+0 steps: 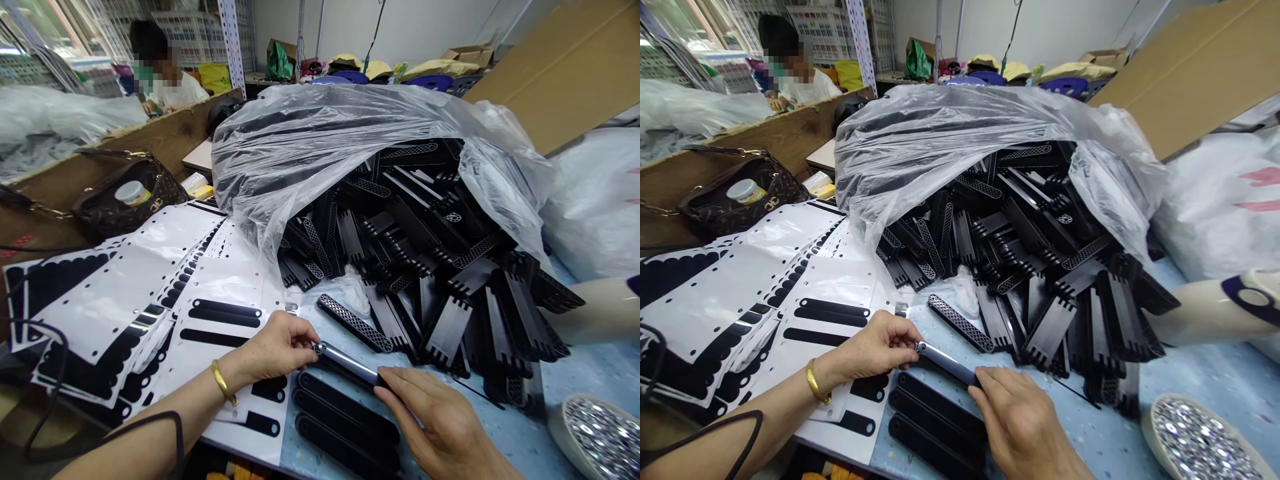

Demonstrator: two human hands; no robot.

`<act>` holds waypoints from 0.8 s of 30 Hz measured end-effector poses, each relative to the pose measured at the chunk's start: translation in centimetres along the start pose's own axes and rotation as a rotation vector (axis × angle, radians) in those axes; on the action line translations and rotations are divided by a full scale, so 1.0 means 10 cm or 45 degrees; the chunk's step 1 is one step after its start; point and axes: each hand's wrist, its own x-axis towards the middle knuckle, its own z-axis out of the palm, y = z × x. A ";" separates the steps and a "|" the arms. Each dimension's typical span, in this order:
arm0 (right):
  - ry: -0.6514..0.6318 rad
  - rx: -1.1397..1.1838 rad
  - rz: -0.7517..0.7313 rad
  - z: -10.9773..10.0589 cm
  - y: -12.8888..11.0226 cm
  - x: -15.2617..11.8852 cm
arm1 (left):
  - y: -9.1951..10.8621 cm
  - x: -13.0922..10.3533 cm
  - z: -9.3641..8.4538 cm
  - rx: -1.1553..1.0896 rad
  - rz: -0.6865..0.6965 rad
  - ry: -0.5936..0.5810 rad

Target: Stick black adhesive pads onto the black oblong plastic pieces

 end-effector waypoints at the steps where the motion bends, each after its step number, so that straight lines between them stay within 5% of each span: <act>1: -0.015 -0.017 0.000 0.00 -0.01 0.00 | -0.01 0.00 0.00 -0.005 -0.002 0.003; 24: -0.132 -0.153 -0.036 0.01 -0.01 -0.01 | 0.01 0.00 0.01 0.034 -0.011 0.023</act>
